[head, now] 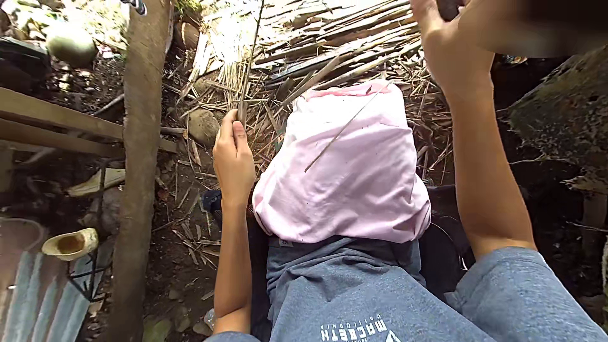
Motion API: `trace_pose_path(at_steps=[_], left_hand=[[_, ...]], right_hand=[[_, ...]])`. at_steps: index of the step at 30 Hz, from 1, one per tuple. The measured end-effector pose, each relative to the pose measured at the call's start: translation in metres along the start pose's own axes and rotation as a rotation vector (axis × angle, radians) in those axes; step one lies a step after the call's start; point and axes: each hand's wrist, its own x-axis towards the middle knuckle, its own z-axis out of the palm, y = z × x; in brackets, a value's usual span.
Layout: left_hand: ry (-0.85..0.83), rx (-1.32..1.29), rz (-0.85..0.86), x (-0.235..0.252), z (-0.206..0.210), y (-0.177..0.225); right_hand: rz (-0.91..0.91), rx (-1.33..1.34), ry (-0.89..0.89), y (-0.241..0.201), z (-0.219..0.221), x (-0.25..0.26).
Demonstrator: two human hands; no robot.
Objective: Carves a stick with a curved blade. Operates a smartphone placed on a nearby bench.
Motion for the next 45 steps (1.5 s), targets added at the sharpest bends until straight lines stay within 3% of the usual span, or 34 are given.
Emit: trace_pose_path(at_steps=[4,8,13,16,21,27,32,36,45], left_hand=[[0.141,-0.188,0.073,-0.012,-0.004,0.008],[0.085,-0.491,0.161,-0.029,-0.005,0.014],[-0.060,-0.546,0.074,-0.045,-0.015,0.022],[-0.117,-0.636,0.120,-0.048,-0.012,0.025],[-0.248,-0.693,0.279,-0.053,-0.011,0.025],[-0.232,-0.607,0.392,-0.054,-0.015,0.023],[-0.259,-0.611,0.446,-0.055,-0.014,0.023],[-0.277,-0.585,0.454,-0.053,-0.012,0.022],[-0.316,-0.615,0.346,-0.056,-0.012,0.027]], right_hand=[[-0.393,0.208,-0.140,-0.013,0.020,-0.067],[-0.588,0.287,-0.153,0.003,0.035,-0.106],[-0.610,0.333,-0.036,0.018,0.024,-0.116],[-0.678,0.378,-0.025,0.023,0.019,-0.117],[-0.715,0.448,-0.160,0.023,0.012,-0.108],[-0.702,0.483,-0.250,0.024,0.003,-0.106],[-0.668,0.661,-0.414,0.027,-0.004,-0.108],[-0.658,0.574,-0.332,0.028,-0.002,-0.113],[-0.705,0.204,0.080,0.025,0.010,-0.126]])
